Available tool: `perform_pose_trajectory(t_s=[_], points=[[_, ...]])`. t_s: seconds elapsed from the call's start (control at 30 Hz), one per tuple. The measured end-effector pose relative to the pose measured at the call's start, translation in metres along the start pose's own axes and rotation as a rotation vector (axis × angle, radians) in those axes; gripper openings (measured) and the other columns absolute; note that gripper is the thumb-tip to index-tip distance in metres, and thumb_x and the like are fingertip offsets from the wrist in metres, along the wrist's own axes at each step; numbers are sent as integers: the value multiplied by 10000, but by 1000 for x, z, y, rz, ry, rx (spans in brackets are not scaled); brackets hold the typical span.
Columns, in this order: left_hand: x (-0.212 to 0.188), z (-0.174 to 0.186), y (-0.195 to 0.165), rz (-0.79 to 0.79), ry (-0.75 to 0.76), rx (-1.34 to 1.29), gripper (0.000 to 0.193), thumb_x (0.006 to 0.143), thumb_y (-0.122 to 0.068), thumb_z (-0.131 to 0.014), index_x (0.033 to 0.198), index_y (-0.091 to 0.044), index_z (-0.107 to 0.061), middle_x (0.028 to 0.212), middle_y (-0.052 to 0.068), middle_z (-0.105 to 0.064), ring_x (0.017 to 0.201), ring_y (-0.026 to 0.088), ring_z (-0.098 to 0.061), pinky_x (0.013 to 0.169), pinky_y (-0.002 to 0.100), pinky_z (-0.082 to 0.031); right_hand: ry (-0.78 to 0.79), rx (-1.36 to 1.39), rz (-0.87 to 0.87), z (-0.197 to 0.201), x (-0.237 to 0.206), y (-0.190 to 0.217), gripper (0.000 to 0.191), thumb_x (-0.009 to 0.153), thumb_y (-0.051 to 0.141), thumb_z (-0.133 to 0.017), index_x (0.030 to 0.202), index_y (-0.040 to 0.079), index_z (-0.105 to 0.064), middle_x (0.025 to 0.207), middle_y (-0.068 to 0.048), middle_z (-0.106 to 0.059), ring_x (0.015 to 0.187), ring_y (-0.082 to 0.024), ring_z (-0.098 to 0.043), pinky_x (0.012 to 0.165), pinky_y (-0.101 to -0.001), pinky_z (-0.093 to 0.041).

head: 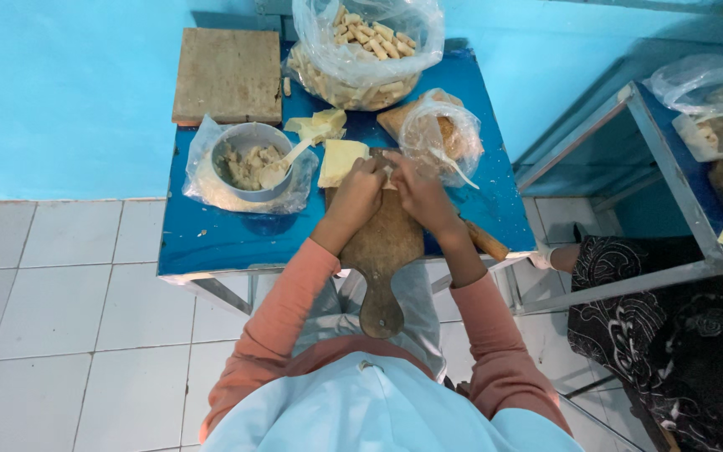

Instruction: The person folds thin yellow wrapper slices by hand on a wooden board, then uses a spoon to scoop filling from a plastic container onto the folded pieces, stacking the filled rolls on the board. They repeat the fold-and-fill cycle for several wrappers, occasionally repositioning the stack.

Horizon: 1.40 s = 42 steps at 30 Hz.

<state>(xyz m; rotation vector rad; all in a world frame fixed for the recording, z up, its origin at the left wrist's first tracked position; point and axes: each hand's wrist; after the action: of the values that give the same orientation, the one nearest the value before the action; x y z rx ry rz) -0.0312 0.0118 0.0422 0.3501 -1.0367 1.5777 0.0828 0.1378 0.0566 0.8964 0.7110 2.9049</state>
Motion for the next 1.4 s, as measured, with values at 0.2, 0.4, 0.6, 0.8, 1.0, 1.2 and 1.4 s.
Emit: perform_pose_trajectory(t_s=[0.2, 0.4, 0.6, 0.8, 1.0, 1.2, 1.4], points=[[-1, 6, 3, -29, 58, -50, 120, 798, -7, -686, 908, 28, -651, 1040, 215, -635, 971, 434, -569, 843, 501, -489, 16, 5, 88, -2, -7, -10, 602, 896, 7, -724, 1446, 89, -492, 1005, -150, -728, 961, -347, -706, 811, -433, -545], [4, 2, -2, 51, 23, -12, 160, 777, 39, -650, 936, 19, -667, 992, 233, -627, 961, 448, -574, 818, 511, -487, 119, 128, -28, 7, 8, -6, 689, 887, -43, -730, 1506, 115, -474, 919, -119, -707, 864, -264, -716, 791, -390, -561], [16, 2, -2, 123, 108, 30, 96, 753, 34, -653, 822, -23, -688, 875, 222, -677, 894, 454, -604, 819, 532, -483, 129, 257, -133, 14, 16, 5, 784, 817, -130, -644, 1532, 134, -460, 920, -96, -684, 872, -226, -729, 823, -368, -572], [18, 7, -5, 137, 36, -55, 200, 782, 66, -641, 962, 4, -703, 939, 227, -682, 913, 466, -597, 798, 545, -478, -20, -194, 102, 8, 16, 9, 711, 862, -87, -707, 1506, 136, -506, 1029, -145, -637, 991, -340, -614, 914, -458, -450], [17, 3, -7, 123, 48, 89, 279, 728, 27, -675, 995, -41, -715, 1037, 206, -658, 1008, 421, -598, 815, 483, -526, -37, -68, 96, 8, 15, 11, 679, 876, -35, -675, 1512, 101, -480, 1051, -83, -702, 1104, -354, -583, 1003, -508, -397], [16, 1, -3, 86, -2, 89, 374, 732, 8, -675, 1104, 56, -676, 1044, 209, -671, 941, 408, -596, 792, 477, -521, -72, -309, 87, 2, 10, 14, 675, 871, 66, -756, 1500, 153, -526, 1031, -182, -641, 1045, -348, -529, 974, -495, -417], [16, 7, -4, 43, 72, 136, 141, 820, -46, -669, 952, -1, -686, 971, 175, -650, 986, 375, -606, 804, 468, -533, -48, -291, 70, -1, 5, 13, 632, 963, 37, -681, 1555, 119, -474, 988, -130, -656, 999, -323, -594, 1026, -488, -422]])
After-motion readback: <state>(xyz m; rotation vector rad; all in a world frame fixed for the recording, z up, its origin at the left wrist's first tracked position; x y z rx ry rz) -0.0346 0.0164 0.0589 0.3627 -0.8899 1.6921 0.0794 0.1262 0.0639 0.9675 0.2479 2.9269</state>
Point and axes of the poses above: each hand's wrist, its own x-axis towards the middle knuckle, its own z-axis out of the back of the hand, y = z × x
